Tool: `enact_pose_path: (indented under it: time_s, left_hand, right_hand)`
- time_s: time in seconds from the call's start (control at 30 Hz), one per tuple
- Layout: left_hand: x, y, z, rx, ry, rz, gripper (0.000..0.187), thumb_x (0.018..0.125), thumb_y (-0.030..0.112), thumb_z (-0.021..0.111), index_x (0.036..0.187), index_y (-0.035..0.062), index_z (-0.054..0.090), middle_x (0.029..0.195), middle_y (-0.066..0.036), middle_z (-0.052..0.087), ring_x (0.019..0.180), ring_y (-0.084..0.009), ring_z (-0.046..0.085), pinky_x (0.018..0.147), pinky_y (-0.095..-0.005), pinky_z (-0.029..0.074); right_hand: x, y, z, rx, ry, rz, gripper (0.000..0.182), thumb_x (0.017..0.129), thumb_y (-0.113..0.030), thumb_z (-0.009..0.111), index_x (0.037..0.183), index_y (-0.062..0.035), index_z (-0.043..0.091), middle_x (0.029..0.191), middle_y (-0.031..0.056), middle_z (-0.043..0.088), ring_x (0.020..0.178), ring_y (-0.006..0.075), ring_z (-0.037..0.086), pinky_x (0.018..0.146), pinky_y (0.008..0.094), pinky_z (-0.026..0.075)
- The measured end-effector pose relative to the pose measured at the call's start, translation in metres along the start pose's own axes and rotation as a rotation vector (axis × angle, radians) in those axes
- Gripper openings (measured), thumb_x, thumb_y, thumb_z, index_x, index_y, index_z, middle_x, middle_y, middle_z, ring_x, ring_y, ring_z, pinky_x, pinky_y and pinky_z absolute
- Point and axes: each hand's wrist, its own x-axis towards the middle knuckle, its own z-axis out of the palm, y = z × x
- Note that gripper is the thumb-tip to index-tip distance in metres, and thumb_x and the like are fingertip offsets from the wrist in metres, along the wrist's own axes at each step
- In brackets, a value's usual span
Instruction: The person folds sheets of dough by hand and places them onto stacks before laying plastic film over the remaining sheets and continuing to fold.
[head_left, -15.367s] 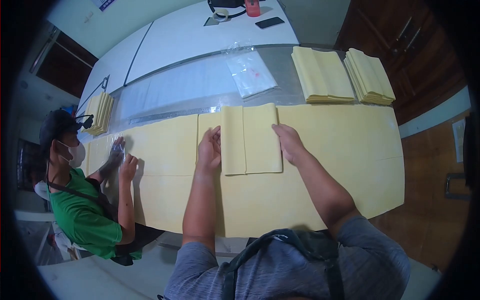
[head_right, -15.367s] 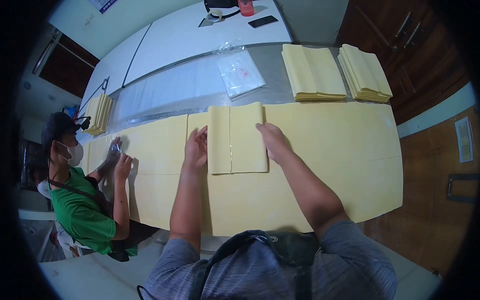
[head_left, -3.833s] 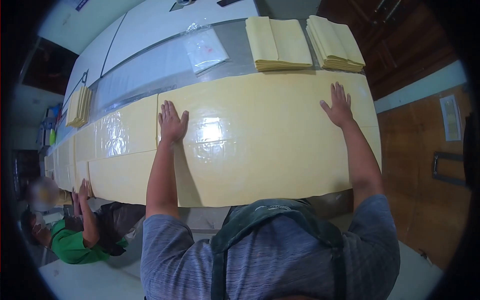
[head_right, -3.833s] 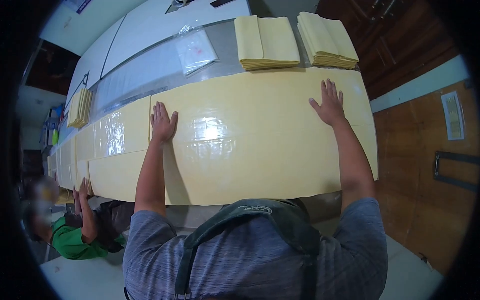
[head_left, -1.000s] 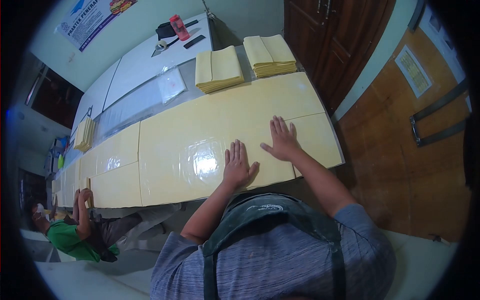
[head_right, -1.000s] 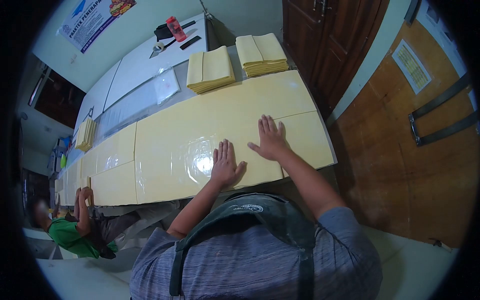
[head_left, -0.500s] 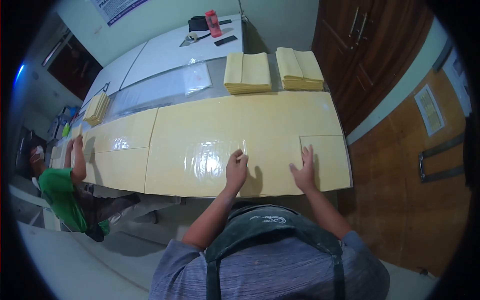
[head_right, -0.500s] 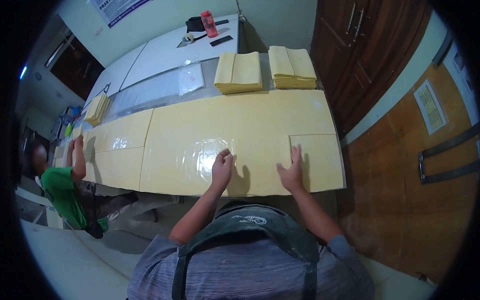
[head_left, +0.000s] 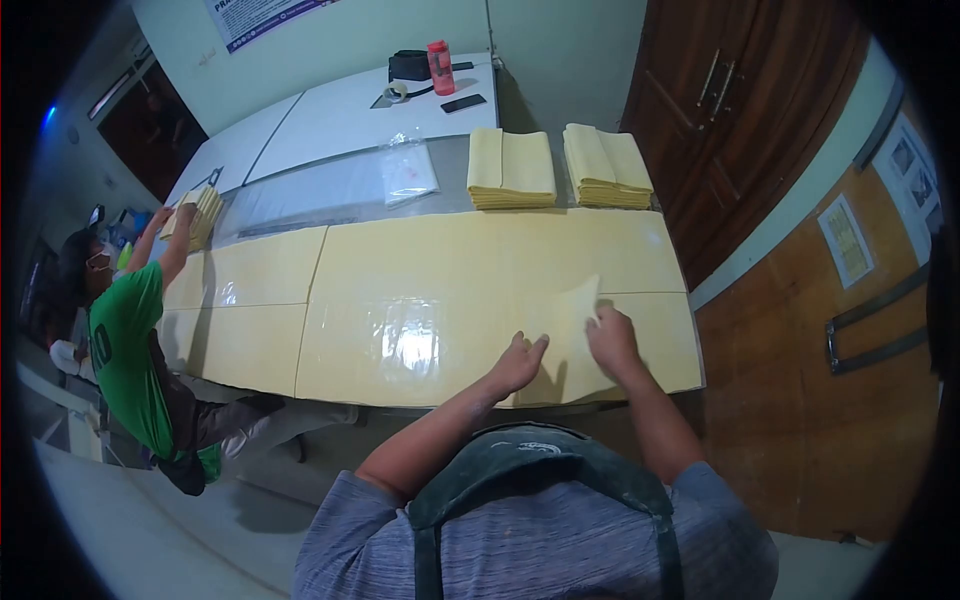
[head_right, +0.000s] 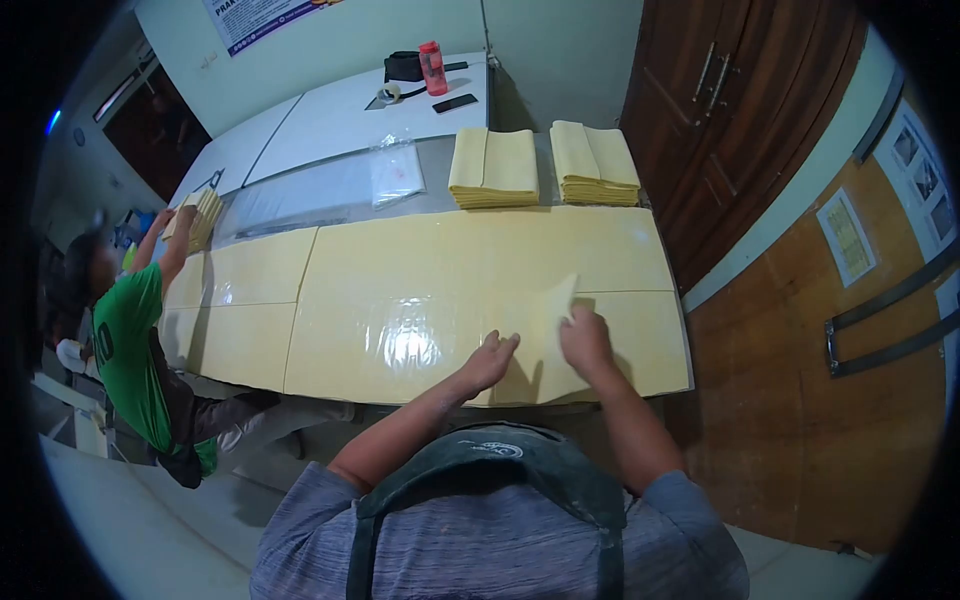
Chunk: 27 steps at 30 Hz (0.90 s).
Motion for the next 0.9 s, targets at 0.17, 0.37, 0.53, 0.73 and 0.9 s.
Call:
enact_pose_path:
  time_s: [0.17, 0.37, 0.53, 0.73, 0.9]
  left_hand:
    - [-0.018, 0.004, -0.054, -0.984, -0.346, 0.100, 0.061, 0.105, 0.046, 0.040, 0.148, 0.0032, 0.038, 0.139, -0.020, 0.052, 0.127, -0.0321, 0.054, 0.107, -0.0378, 0.044]
    - [0.019, -0.126, -0.056, -1.357, -0.169, 0.501, 0.048, 0.106, 0.037, 0.045, 0.145, 0.0088, 0.042, 0.139, -0.010, 0.052, 0.128, -0.0215, 0.051, 0.105, -0.0385, 0.046]
    - [0.012, -0.135, -0.072, -1.354, -0.099, 0.234, 0.051, 0.105, 0.033, 0.046, 0.147, 0.0050, 0.040, 0.139, -0.011, 0.053, 0.125, -0.0235, 0.055, 0.104, -0.0391, 0.047]
    - [-0.007, -0.153, -0.123, -0.667, 0.533, 0.164, 0.051, 0.100, 0.019, 0.051, 0.143, -0.0069, 0.040, 0.128, -0.022, 0.058, 0.118, -0.0285, 0.059, 0.102, -0.0389, 0.047]
    - [-0.028, -0.143, -0.081, 0.588, 0.489, 0.384, 0.095, 0.092, 0.046, 0.059, 0.147, -0.0188, 0.015, 0.154, -0.040, 0.017, 0.145, -0.0523, 0.019, 0.120, -0.0569, 0.016]
  right_hand:
    - [-0.026, -0.147, 0.024, 0.349, -0.044, -0.182, 0.040, 0.091, -0.031, 0.064, 0.110, 0.0047, 0.066, 0.081, 0.0243, 0.068, 0.081, 0.0417, 0.067, 0.078, 0.0480, 0.054]
    - [-0.051, -0.100, 0.109, -0.190, -0.185, -0.322, 0.069, 0.093, -0.048, 0.059, 0.141, 0.0007, 0.047, 0.137, 0.0273, 0.052, 0.130, 0.0397, 0.047, 0.104, 0.0527, 0.040]
    - [-0.071, -0.066, 0.128, -0.450, -0.337, -0.366, 0.087, 0.094, -0.060, 0.047, 0.157, -0.0062, 0.022, 0.162, 0.0264, 0.009, 0.149, 0.0458, 0.009, 0.115, 0.0660, 0.010]
    - [-0.069, -0.074, 0.125, -0.551, -0.437, -0.330, 0.092, 0.093, -0.065, 0.044, 0.159, -0.0071, 0.016, 0.163, 0.0259, 0.002, 0.151, 0.0455, 0.003, 0.117, 0.0646, 0.007]
    - [-0.064, -0.053, 0.147, -0.144, -0.236, -0.328, 0.093, 0.088, -0.041, 0.066, 0.158, -0.0049, 0.016, 0.161, 0.0263, 0.014, 0.151, 0.0420, 0.011, 0.118, 0.0598, 0.012]
